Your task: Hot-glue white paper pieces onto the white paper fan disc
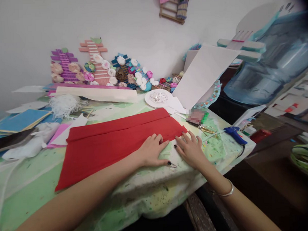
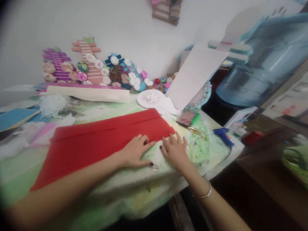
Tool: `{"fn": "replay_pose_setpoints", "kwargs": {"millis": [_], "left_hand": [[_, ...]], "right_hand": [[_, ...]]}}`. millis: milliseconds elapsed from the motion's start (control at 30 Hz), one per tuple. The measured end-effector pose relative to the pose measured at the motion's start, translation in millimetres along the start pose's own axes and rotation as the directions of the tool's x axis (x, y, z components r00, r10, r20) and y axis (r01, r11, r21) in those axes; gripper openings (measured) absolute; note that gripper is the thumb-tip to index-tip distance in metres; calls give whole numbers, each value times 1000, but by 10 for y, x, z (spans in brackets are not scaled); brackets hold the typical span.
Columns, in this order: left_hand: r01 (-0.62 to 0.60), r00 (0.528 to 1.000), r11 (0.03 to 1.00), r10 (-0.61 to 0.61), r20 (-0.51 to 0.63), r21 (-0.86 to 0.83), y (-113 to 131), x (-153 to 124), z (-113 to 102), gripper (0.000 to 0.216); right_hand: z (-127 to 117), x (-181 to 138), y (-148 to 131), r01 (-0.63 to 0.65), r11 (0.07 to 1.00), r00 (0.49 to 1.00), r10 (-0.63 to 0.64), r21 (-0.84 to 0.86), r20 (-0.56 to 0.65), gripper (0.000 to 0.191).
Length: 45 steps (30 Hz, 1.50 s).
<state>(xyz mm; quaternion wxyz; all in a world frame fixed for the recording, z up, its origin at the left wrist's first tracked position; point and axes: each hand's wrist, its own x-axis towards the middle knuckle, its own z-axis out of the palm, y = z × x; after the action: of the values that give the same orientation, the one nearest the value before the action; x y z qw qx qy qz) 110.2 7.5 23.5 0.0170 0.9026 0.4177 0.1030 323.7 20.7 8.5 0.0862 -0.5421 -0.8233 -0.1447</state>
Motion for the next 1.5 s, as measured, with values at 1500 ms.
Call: {"fn": "replay_pose_setpoints", "kwargs": {"millis": [1500], "left_hand": [[67,997,991,-71,35,115,-149,-1361,-392,59]], "right_hand": [[129,142,252,62,997,989,-69,52,135,58]]}}
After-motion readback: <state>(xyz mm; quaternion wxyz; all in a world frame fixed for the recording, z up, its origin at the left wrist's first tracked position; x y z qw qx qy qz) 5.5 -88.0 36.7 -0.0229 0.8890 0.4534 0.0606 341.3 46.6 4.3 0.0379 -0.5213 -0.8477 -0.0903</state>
